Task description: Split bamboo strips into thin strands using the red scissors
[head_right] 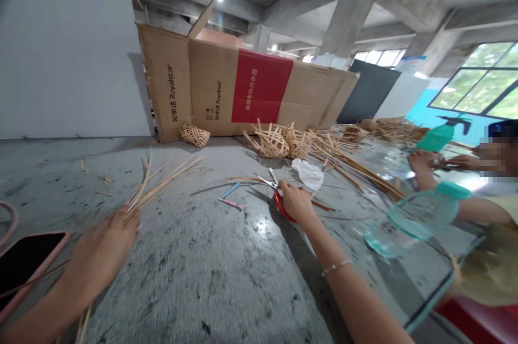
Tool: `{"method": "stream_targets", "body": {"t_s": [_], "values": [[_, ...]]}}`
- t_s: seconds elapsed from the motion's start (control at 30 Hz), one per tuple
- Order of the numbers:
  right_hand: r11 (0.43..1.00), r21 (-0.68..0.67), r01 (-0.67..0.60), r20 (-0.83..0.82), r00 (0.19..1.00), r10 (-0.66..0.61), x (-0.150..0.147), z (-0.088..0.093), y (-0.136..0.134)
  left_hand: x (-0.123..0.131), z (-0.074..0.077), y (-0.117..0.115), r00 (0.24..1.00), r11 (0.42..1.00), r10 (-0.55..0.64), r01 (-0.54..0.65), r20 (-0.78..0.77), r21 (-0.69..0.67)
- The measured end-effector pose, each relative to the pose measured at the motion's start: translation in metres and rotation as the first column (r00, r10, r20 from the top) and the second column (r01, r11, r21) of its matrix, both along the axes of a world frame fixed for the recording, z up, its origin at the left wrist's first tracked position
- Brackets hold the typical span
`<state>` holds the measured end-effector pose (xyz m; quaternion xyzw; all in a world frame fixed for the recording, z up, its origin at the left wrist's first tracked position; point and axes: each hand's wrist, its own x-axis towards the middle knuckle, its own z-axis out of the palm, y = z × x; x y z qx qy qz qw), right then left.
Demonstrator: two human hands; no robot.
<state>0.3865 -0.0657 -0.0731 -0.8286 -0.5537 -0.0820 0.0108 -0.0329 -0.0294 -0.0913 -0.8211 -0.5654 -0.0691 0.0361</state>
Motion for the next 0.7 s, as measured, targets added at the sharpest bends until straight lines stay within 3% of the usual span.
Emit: {"method": "stream_targets", "body": {"t_s": [0.17,0.37,0.6,0.7], "values": [[0.998,-0.050,-0.042,-0.023,0.999,0.041,0.007,0.006,0.014,0.002,-0.001,-0.003,0.987,0.995,-0.008,0.023,-0.160,0.093],[0.999,-0.040,-0.020,-0.075,0.997,0.017,0.021,0.024,0.023,0.005,-0.004,-0.003,0.974,0.989,-0.039,0.071,-0.225,0.132],[0.998,-0.036,-0.054,-0.155,0.987,0.047,0.023,0.011,0.036,0.003,-0.011,0.000,0.970,0.982,-0.065,0.104,-0.235,0.158],[0.998,-0.001,-0.068,-0.217,0.974,0.066,0.029,0.019,0.039,0.002,-0.013,0.002,0.971,0.982,-0.064,0.102,-0.230,0.160]]}}
